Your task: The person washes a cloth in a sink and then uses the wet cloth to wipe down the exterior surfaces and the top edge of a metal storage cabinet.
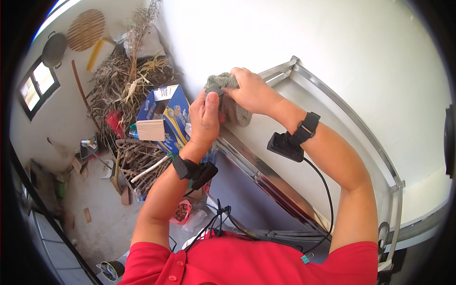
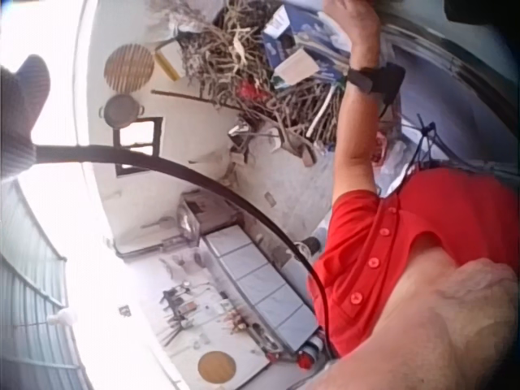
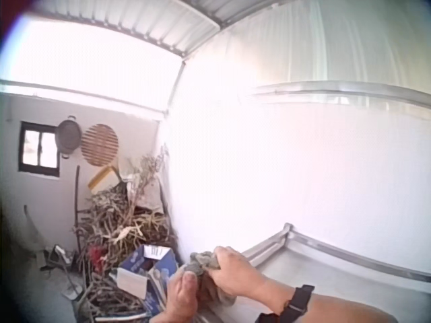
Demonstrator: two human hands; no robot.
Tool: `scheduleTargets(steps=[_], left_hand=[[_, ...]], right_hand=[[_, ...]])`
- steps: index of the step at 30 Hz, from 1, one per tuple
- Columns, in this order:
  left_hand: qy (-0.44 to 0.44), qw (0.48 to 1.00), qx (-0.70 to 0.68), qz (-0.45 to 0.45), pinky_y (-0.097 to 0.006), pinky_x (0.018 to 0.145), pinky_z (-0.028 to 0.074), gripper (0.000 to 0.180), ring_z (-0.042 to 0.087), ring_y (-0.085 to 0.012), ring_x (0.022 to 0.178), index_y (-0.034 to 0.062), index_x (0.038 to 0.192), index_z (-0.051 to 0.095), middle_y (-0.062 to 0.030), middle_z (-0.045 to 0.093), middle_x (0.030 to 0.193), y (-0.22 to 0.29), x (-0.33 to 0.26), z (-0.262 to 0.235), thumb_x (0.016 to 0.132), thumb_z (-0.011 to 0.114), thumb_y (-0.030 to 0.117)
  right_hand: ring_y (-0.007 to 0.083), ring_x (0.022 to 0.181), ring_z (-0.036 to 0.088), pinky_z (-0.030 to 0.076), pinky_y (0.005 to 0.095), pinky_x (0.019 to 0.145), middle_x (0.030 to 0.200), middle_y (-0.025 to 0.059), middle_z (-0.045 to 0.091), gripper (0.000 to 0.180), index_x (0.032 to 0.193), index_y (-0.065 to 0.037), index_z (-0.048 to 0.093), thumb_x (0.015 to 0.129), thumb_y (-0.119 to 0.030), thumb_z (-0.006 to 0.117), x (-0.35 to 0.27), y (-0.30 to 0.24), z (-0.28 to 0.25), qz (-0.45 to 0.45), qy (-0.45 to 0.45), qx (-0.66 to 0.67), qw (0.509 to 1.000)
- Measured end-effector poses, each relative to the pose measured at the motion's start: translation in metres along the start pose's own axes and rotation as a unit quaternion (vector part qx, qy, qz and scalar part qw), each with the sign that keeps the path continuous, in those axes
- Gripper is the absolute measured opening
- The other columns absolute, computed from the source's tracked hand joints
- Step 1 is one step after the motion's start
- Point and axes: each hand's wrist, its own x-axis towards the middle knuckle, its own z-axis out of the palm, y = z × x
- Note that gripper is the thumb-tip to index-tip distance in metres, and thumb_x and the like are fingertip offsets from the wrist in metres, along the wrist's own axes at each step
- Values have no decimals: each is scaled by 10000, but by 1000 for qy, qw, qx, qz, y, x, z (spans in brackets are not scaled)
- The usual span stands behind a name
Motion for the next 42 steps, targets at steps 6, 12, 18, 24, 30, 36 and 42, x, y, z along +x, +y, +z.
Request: scheduleTargets(steps=[6, 12, 18, 24, 30, 36, 42], left_hand=[[1, 999, -27, -33, -224, 430, 371, 515, 460, -90, 464, -8, 815, 525, -7, 459, 557, -8, -2, 0, 839, 410, 493], [1, 999, -24, -23, -237, 423, 370, 493, 474, -96, 452, -14, 803, 520, -27, 481, 558, -15, -1, -2, 842, 421, 468], [21, 999, -14, -29, -225, 424, 400, 466, 480, -97, 471, -19, 813, 532, -26, 487, 572, -5, -1, 1, 847, 433, 435], [34, 999, 2, 13, -215, 414, 404, 464, 455, -77, 533, -10, 810, 531, -6, 475, 620, -8, 0, 0, 851, 429, 442], [13, 1000, 2, -15, -225, 414, 381, 482, 452, -84, 493, 7, 757, 496, -7, 440, 576, -10, 0, -3, 848, 410, 472], [0, 999, -21, -38, -233, 426, 344, 500, 448, -103, 444, 11, 737, 480, -11, 418, 526, -8, -1, 1, 845, 397, 492], [-13, 999, -20, -33, -223, 426, 321, 495, 427, -89, 459, 25, 745, 476, 7, 377, 529, -9, -3, -5, 848, 382, 499]], right_hand=[[401, 786, 540, 428, 425, 690, 794, 252, 557, 282, 821, 29, 449, 747, -204, 591, 10, -1, 6, 37, 36, -51, 997], [378, 799, 553, 434, 411, 702, 812, 253, 560, 310, 834, 33, 444, 752, -227, 592, 16, 11, 12, 61, 90, -62, 992], [333, 901, 546, 426, 356, 775, 929, 235, 558, 412, 987, 54, 462, 767, -270, 590, 2, 12, 2, 84, -23, 51, 995], [344, 918, 538, 420, 370, 783, 952, 243, 552, 420, 997, 61, 463, 762, -264, 591, -6, 0, -2, 41, -13, 23, 999], [378, 907, 512, 407, 401, 778, 923, 260, 536, 342, 885, 45, 476, 754, -252, 586, 6, 10, -2, 82, 22, -22, 996], [383, 970, 488, 396, 394, 845, 1022, 274, 483, 408, 997, 39, 463, 762, -275, 573, 16, 47, -8, 120, 22, -62, 991], [382, 958, 498, 413, 396, 825, 1028, 270, 477, 394, 1028, 9, 450, 774, -270, 565, 26, 84, -12, 143, 66, -94, 983]])
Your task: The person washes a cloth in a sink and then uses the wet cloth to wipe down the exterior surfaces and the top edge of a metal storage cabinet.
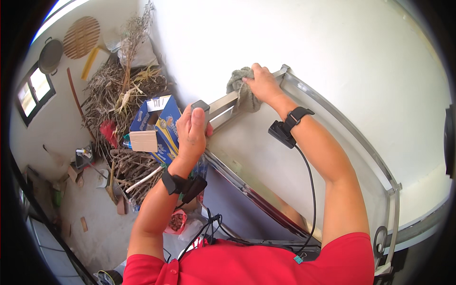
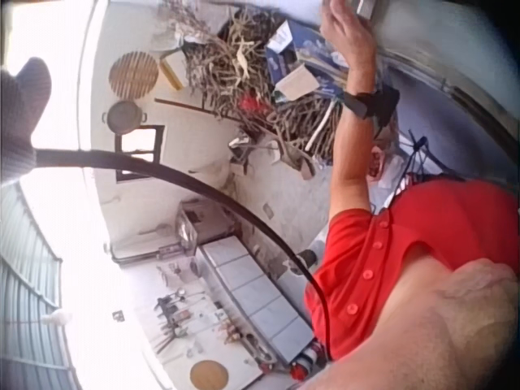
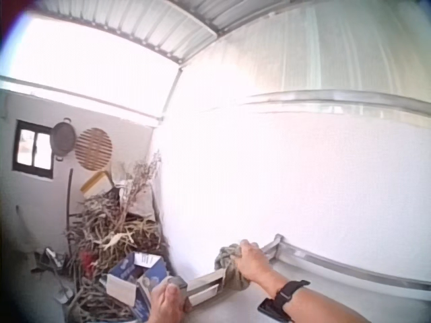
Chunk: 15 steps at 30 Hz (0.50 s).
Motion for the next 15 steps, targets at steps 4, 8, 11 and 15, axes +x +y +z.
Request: scheduleTargets(steps=[4, 8, 11, 15], left_hand=[[-5, 1000, -3, 3, -216, 428, 313, 506, 431, -87, 468, 18, 759, 473, 6, 387, 537, 4, 0, 5, 846, 380, 508], [-13, 1000, -17, 5, -214, 436, 321, 510, 437, -86, 473, 10, 782, 475, 1, 396, 551, 0, -2, 3, 844, 387, 509], [-29, 999, 21, 11, -220, 471, 340, 566, 457, -114, 481, 14, 870, 479, -51, 490, 560, 0, -1, 2, 844, 314, 554], [-25, 1000, 15, 12, -225, 468, 345, 572, 459, -113, 485, 9, 864, 478, -50, 490, 578, -3, -2, 1, 838, 329, 561]], right_hand=[[383, 928, 515, 431, 403, 798, 994, 257, 491, 401, 1053, -15, 429, 785, -284, 560, 18, 33, -1, 32, 9, -55, 998], [381, 884, 532, 444, 416, 756, 931, 239, 527, 379, 1037, -30, 421, 793, -290, 551, 36, 67, 3, 49, 34, -106, 993], [365, 849, 549, 454, 417, 724, 837, 221, 563, 357, 1001, -27, 421, 795, -288, 550, 46, 83, 3, 37, 39, -109, 993], [354, 849, 554, 456, 412, 716, 832, 224, 570, 352, 996, -7, 417, 804, -274, 542, 57, 96, 1, 55, 45, -150, 986]])
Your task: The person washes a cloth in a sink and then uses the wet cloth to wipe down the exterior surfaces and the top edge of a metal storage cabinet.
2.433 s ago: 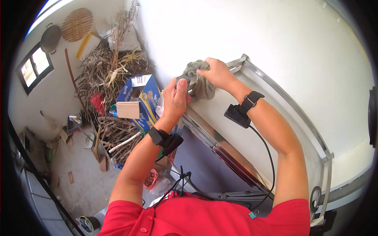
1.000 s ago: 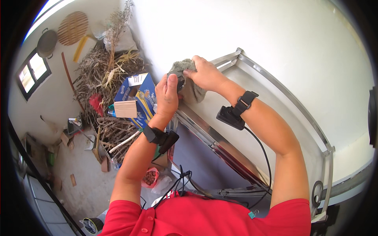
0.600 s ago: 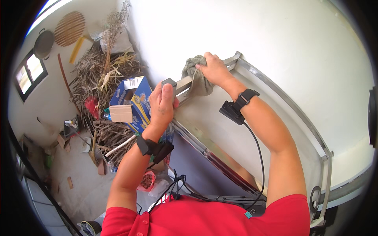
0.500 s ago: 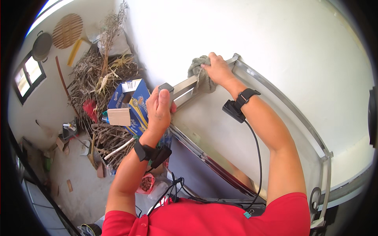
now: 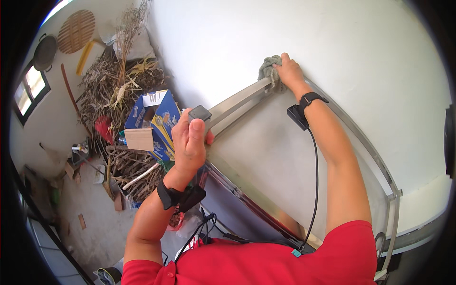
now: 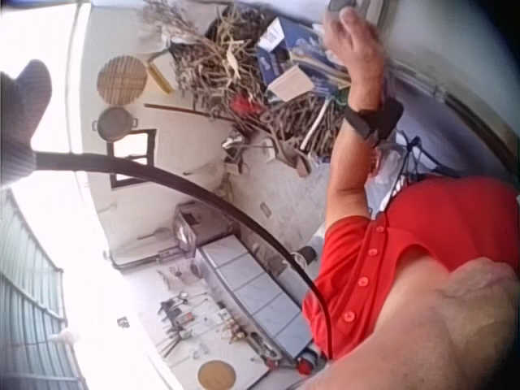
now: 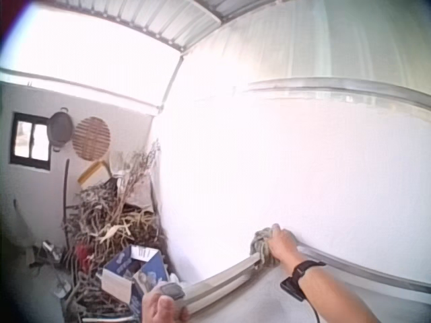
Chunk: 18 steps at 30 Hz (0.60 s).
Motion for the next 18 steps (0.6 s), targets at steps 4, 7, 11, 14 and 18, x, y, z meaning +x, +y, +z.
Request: scheduleTargets(steps=[4, 7, 11, 14, 18], left_hand=[[-7, 1000, -10, -5, -223, 461, 343, 568, 458, -110, 486, 4, 864, 485, -47, 493, 611, 0, -1, 2, 837, 347, 554], [-4, 1000, -6, -11, -217, 450, 339, 540, 456, -104, 485, 1, 857, 493, -40, 493, 653, -2, 0, 1, 848, 361, 523], [-1, 1000, -19, -7, -217, 446, 338, 529, 455, -103, 482, 1, 851, 492, -36, 486, 641, -2, 1, 3, 852, 362, 514], [0, 1000, -1, -2, -217, 439, 336, 509, 450, -102, 471, 10, 828, 489, -30, 478, 623, -1, 2, 3, 855, 367, 503], [39, 999, -12, 6, -232, 409, 321, 486, 453, -98, 428, 17, 758, 505, -23, 450, 467, -3, 4, 5, 845, 392, 482]], right_hand=[[340, 855, 560, 453, 408, 727, 843, 219, 579, 355, 995, 1, 418, 806, -273, 541, 4, 8, 4, 31, 34, -30, 998], [350, 851, 561, 451, 405, 727, 853, 228, 578, 349, 986, 10, 417, 808, -265, 537, 1, 3, 2, 68, 2, -1, 998], [357, 842, 565, 448, 407, 728, 857, 238, 575, 343, 973, 17, 417, 798, -245, 553, -9, -3, -4, 50, 8, 5, 999], [372, 822, 564, 445, 416, 725, 838, 241, 575, 335, 967, 21, 412, 786, -215, 566, -20, -5, -10, 35, 22, 20, 999], [390, 808, 556, 439, 430, 704, 818, 253, 567, 313, 948, 14, 410, 772, -184, 574, -42, -21, -20, 2, 25, 44, 999]])
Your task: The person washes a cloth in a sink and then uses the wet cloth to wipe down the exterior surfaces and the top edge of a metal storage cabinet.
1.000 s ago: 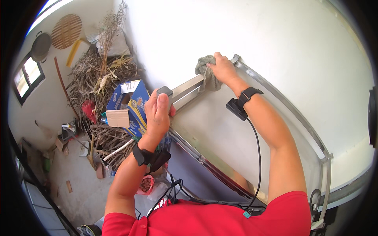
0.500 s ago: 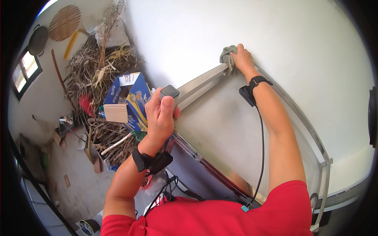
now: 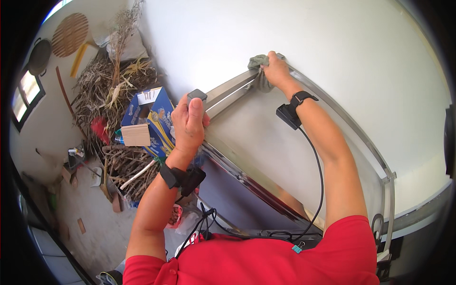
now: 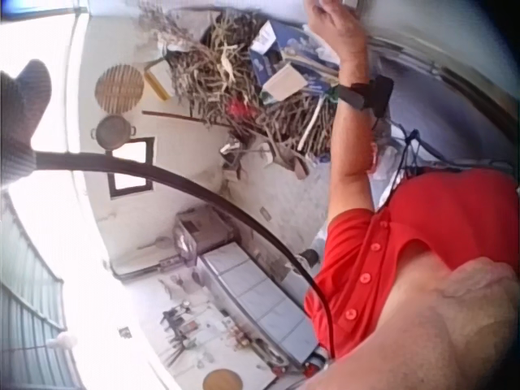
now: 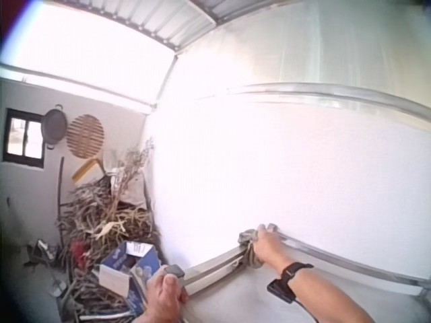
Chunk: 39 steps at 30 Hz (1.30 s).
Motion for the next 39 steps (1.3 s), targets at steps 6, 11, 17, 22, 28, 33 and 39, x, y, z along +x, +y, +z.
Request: scheduleTargets(steps=[6, 11, 17, 22, 28, 33, 39], left_hand=[[-6, 1000, -14, -15, -223, 410, 327, 476, 446, -97, 434, 26, 720, 469, -12, 420, 490, -2, 0, -5, 846, 401, 480], [-10, 1000, -21, -18, -215, 421, 334, 466, 424, -92, 456, 25, 746, 470, 4, 384, 545, 2, 0, -4, 850, 402, 474], [-18, 1000, -21, 4, -217, 434, 336, 473, 439, -94, 483, 7, 829, 496, -18, 447, 635, 2, -1, -7, 870, 365, 460], [-11, 999, -31, 4, -216, 442, 333, 491, 441, -95, 490, 1, 837, 498, -23, 459, 639, 0, 0, -1, 867, 361, 472], [-12, 1000, -12, 10, -215, 456, 328, 511, 452, -99, 507, 1, 838, 496, -27, 463, 632, 1, -3, -5, 854, 369, 496], [4, 999, -31, -5, -214, 446, 332, 512, 453, -98, 508, 1, 849, 500, -18, 462, 636, 2, -7, -2, 849, 376, 498], [-23, 999, -41, -2, -218, 447, 352, 489, 454, -100, 497, 2, 863, 508, -13, 456, 642, 2, -2, -2, 852, 398, 478]], right_hand=[[373, 791, 561, 435, 405, 684, 795, 208, 580, 262, 915, -10, 449, 742, -138, 599, -27, -1, -46, -73, -72, 25, 994], [378, 967, 490, 390, 415, 814, 1007, 264, 508, 400, 1017, 55, 425, 793, -260, 531, -89, 27, -55, -50, -260, 20, 964], [380, 1022, 461, 370, 398, 869, 1123, 269, 452, 473, 1086, 92, 401, 858, -322, 406, -83, 48, -16, -56, -324, 5, 944], [376, 1060, 441, 366, 393, 884, 1185, 265, 414, 519, 1138, 97, 378, 873, -349, 348, -52, 61, 1, 4, -311, -59, 949], [360, 1033, 474, 373, 394, 878, 1117, 245, 487, 486, 1145, 82, 393, 883, -321, 323, -19, 75, 19, 41, -323, -103, 940], [348, 1000, 497, 385, 391, 861, 1094, 198, 521, 405, 1140, 2, 445, 885, -281, 310, -4, 80, 26, 15, -307, -105, 946], [350, 966, 516, 392, 404, 842, 1071, 184, 538, 396, 1126, -29, 468, 890, -275, 268, -7, 98, 28, 25, -301, -138, 943]])
